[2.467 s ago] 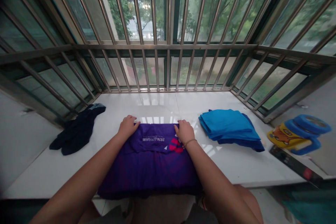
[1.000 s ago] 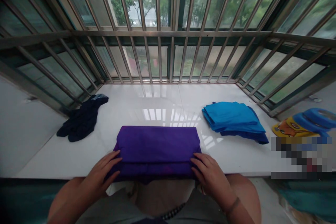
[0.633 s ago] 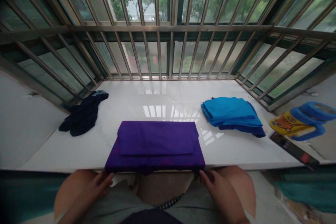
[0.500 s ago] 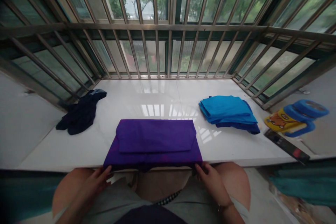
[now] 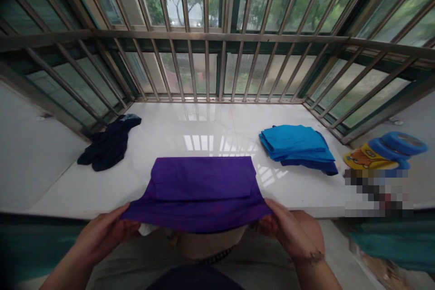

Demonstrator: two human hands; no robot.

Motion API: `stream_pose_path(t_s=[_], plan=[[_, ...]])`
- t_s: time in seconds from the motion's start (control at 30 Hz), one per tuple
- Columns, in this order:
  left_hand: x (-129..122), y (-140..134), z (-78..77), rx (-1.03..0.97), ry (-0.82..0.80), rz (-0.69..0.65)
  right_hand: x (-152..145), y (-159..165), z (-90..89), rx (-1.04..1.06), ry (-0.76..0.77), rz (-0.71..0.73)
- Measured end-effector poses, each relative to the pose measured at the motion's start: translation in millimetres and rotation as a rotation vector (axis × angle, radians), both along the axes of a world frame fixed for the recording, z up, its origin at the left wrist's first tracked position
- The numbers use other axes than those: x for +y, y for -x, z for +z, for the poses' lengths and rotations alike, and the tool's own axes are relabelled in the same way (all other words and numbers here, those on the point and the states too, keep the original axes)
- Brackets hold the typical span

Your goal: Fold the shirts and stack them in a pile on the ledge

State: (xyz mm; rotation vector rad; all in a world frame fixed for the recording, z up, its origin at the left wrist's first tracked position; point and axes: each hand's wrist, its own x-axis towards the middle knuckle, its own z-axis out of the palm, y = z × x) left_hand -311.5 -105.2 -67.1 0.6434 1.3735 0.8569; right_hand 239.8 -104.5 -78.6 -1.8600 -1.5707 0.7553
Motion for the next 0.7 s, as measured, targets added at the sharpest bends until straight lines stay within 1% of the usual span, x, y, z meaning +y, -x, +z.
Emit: stream_pose_path(t_s=[0.1,0.13,0.17,0.2,0.23,0.3,0.37,0.4,0.47,0.53,0.6,0.63,0.67,0.7], plan=[[33,-24,5.3,-0.032,-0.109,0.147,35,22,9.8,0.47,0.101,-0.084],[41,-32,5.0,-0.023,-0.15,0.171,44,29,13.0,0.555,0.116,-0.126],[46,-39,3.5,0.024,-0.191,0.172,50,36,15.6,0.595,0.127,-0.173],[49,-45,0.9,0.119,-0.237,0.151,53,41,17.2,0.559,0.124,-0.2],[50,-48,-2.6,0.26,-0.294,0.115,54,46,17.6,0.438,0.093,-0.196],[46,-51,-11.1,0.594,-0.456,0.013,50,53,14.6,0.078,-0.029,-0.13],[42,-51,-19.7,0.855,-0.627,-0.079,44,55,8.0,-0.241,-0.159,-0.058],[40,-50,-23.3,0.944,-0.696,-0.105,42,56,4.1,-0.347,-0.207,-0.049],[40,-48,-29.2,1.065,-0.783,-0.15,40,55,-3.3,-0.482,-0.237,-0.069],[43,-47,-33.6,1.144,-0.837,-0.236,43,55,-8.7,-0.576,-0.23,-0.101],[45,-48,-37.3,1.214,-0.847,-0.358,47,54,-10.7,-0.66,-0.207,-0.127],[44,-49,-39.0,1.259,-0.823,-0.397,49,54,-10.6,-0.693,-0.188,-0.134],[43,-49,-40.5,1.313,-0.781,-0.409,51,53,-9.9,-0.72,-0.166,-0.138],[41,-50,-41.7,1.372,-0.729,-0.394,52,53,-8.7,-0.745,-0.141,-0.137]])
